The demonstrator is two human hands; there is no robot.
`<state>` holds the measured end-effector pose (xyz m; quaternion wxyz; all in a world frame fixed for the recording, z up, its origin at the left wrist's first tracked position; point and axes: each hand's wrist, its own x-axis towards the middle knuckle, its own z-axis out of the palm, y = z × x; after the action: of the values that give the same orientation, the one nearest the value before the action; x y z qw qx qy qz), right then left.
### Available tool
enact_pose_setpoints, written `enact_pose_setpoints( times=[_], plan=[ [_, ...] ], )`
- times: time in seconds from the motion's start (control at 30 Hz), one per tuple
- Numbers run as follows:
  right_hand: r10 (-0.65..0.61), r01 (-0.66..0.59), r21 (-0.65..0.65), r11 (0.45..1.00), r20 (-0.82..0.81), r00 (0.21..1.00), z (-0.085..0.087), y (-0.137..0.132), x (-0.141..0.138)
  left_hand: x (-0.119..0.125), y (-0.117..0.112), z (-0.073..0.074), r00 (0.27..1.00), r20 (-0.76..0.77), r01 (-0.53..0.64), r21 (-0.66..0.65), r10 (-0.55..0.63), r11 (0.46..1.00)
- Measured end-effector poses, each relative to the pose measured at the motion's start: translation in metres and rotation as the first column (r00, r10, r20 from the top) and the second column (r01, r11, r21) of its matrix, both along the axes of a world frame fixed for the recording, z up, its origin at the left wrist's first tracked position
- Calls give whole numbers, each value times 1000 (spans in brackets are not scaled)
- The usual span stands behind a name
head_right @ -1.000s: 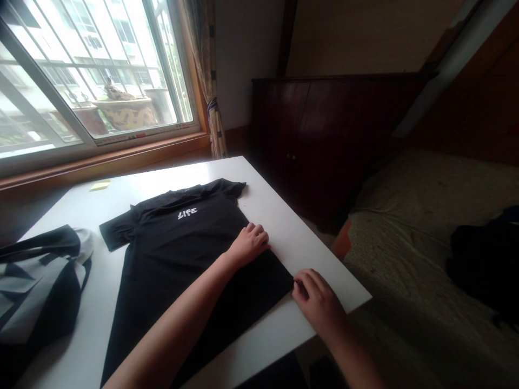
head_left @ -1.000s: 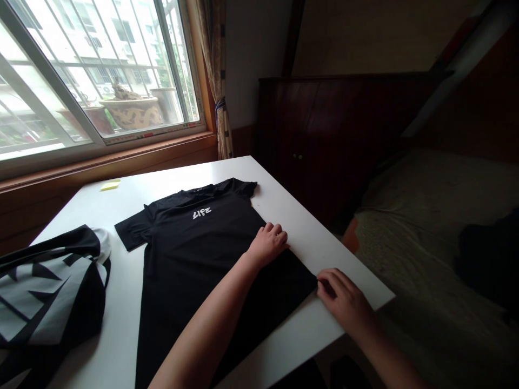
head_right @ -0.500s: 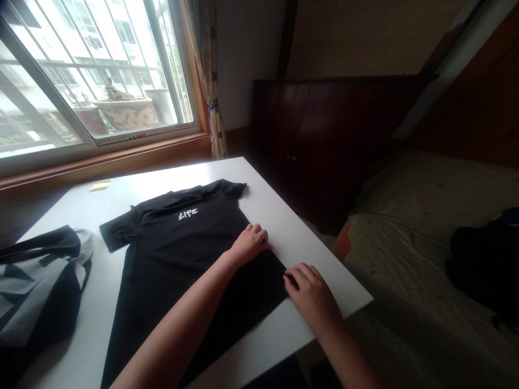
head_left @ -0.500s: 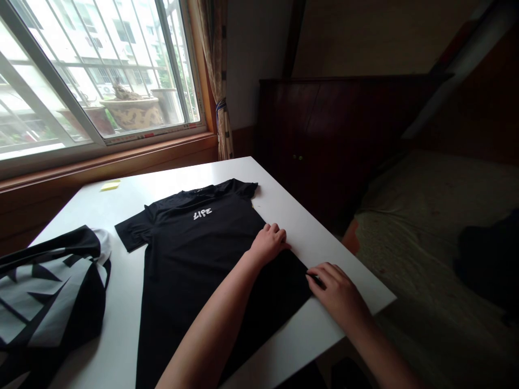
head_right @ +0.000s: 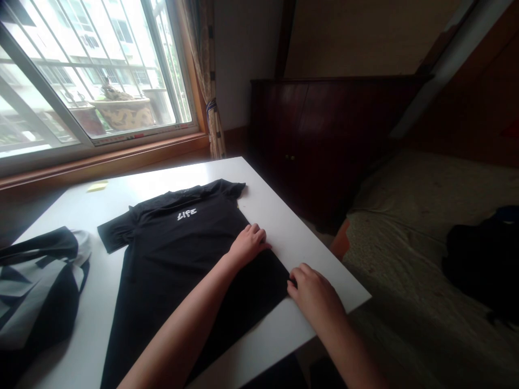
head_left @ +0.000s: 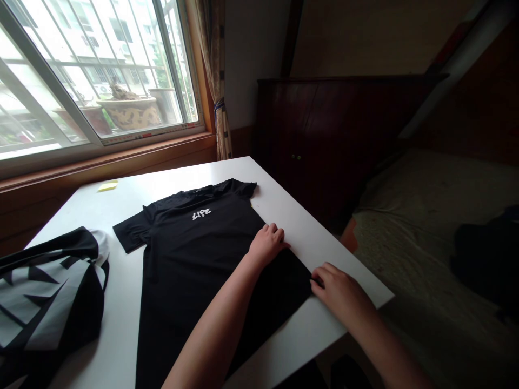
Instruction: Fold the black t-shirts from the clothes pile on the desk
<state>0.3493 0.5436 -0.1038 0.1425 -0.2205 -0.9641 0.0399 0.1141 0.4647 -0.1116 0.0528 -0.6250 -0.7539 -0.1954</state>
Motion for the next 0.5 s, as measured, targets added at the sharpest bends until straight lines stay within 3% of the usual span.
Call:
enact_pose_setpoints(
  times=[0.23,0.5],
  plan=[
    [-67,68,-29,997,42,997,9,-5,-2,-1,-2,-1,998,2,56,50,-56,997],
    [-43,44,8,999,-145,989,8,-12,5,-14,-17,7,952,-76,301,41,-297,953]
  ],
)
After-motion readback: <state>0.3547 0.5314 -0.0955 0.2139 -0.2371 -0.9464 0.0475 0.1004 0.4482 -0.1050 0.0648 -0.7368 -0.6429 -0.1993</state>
